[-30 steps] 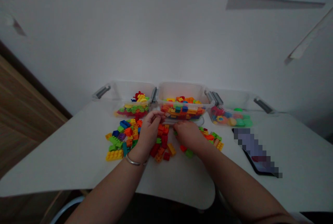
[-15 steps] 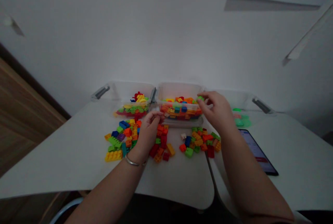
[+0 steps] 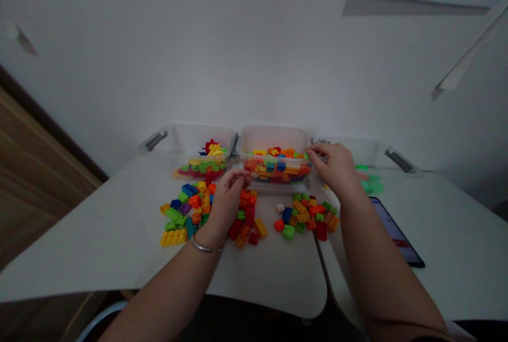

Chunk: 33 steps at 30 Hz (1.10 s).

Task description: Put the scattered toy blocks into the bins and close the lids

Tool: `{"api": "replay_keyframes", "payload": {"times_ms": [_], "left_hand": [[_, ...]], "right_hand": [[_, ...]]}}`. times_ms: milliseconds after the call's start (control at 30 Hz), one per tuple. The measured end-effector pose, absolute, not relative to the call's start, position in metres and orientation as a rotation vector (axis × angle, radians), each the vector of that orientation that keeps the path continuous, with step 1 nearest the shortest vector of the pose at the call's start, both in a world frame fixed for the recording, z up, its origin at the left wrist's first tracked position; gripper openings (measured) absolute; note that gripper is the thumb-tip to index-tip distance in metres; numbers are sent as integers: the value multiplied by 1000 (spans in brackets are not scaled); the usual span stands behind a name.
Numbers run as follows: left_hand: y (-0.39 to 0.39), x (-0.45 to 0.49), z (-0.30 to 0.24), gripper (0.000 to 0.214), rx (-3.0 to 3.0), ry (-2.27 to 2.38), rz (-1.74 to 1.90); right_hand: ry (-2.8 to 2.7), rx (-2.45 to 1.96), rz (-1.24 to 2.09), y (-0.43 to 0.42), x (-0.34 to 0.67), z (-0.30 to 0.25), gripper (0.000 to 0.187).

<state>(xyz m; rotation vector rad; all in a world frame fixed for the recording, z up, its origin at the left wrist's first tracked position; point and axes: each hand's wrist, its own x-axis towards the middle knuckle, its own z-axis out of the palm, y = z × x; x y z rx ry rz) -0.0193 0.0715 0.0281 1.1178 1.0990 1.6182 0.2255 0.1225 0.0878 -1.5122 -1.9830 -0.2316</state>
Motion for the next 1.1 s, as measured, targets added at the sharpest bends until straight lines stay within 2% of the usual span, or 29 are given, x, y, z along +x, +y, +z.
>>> {"api": "replay_keyframes", "payload": {"times_ms": [433,600,800,933,1100], "left_hand": [[70,-18,30,11,1092,1098,1636],[70,-18,30,12,1100,1101,1630],[70,-17,30,11,1098,1100,1635],[68,-17,31,12,1105,1100,1630],[69,-17,31,13,1115,1113,1618]], "right_hand": [[-2321,-1640,-343,123,217,87,50],[-2256,-1588,-278,120,216,88,48],[-1972,-1259,-250,104,214,99,39],[-2077,-1156,-41,85,206,112,32],[-2565,-1200,322,79,191,112,25]]}}
